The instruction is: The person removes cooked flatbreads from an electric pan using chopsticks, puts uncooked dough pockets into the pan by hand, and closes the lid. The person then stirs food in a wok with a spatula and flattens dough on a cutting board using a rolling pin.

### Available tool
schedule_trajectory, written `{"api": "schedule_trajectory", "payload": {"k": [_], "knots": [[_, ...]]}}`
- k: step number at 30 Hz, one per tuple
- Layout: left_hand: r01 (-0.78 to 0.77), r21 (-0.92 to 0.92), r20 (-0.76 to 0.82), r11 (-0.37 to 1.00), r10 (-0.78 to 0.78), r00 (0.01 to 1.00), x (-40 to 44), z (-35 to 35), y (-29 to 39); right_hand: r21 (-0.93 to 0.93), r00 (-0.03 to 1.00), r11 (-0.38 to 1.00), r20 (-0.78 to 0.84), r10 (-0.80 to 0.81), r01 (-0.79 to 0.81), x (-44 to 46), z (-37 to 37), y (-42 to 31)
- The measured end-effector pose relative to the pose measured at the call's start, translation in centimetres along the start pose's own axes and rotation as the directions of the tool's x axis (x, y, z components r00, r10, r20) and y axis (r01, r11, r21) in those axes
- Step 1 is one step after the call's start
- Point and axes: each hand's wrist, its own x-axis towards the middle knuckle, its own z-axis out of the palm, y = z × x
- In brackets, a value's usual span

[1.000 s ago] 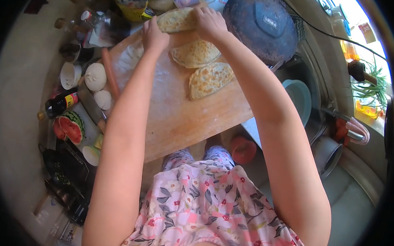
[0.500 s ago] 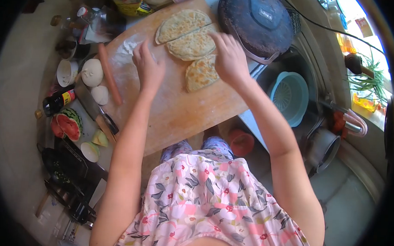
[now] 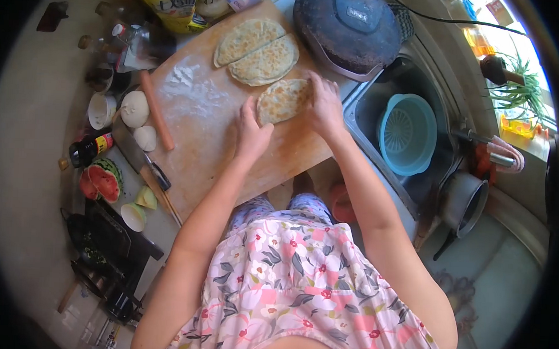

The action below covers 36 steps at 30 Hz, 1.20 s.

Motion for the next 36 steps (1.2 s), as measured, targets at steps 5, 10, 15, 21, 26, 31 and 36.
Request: {"api": "schedule_trajectory", "payload": {"k": [5, 10, 15, 21, 26, 31, 36], "knots": [[-0.169, 0.183, -0.152, 0.968, 0.198, 0.968, -2.3, -4.5, -1.0, -0.062, 0.984, 0.995, -0.155, -0.085, 0.076, -2.7, -2.9, -0.4], [-0.104, 0.293, -0.178, 0.95, 0.161, 0.971, -8.5, -10.9, 0.5, 0.008, 0.96, 0.98, -0.2, -0.195, 0.201, -5.8, -7.8, -2.6], [0.073, 0.199, -0.296, 0.977, -0.011, 0.955, -16.2, -13.1, 3.8, 0.051, 0.807, 0.902, -0.469, -0.358, 0.429, -8.5, -11.1, -3.2], [0.329, -0.026, -0.446, 0.944, -0.305, 0.841, -25.3, -12.2, 2.9, 0.123, 0.955, 0.947, -0.043, -0.294, 0.298, -7.9, -7.6, 1.4], [0.431, -0.07, -0.564, 0.9, -0.392, 0.727, -31.1, -12.4, 3.5, 0.26, 0.903, 0.897, 0.148, -0.403, 0.357, -7.5, -4.9, 2.5], [0.402, -0.16, -0.628, 0.901, -0.407, 0.663, -34.1, -12.0, 4.6, 0.284, 0.845, 0.827, 0.093, -0.526, 0.484, -6.3, -7.0, -2.8], [0.123, -0.759, -0.322, 0.64, -0.532, 0.783, -27.8, -12.2, 3.8, 0.269, 0.842, 0.802, -0.086, -0.532, 0.534, -8.7, -8.4, -11.1]]}}
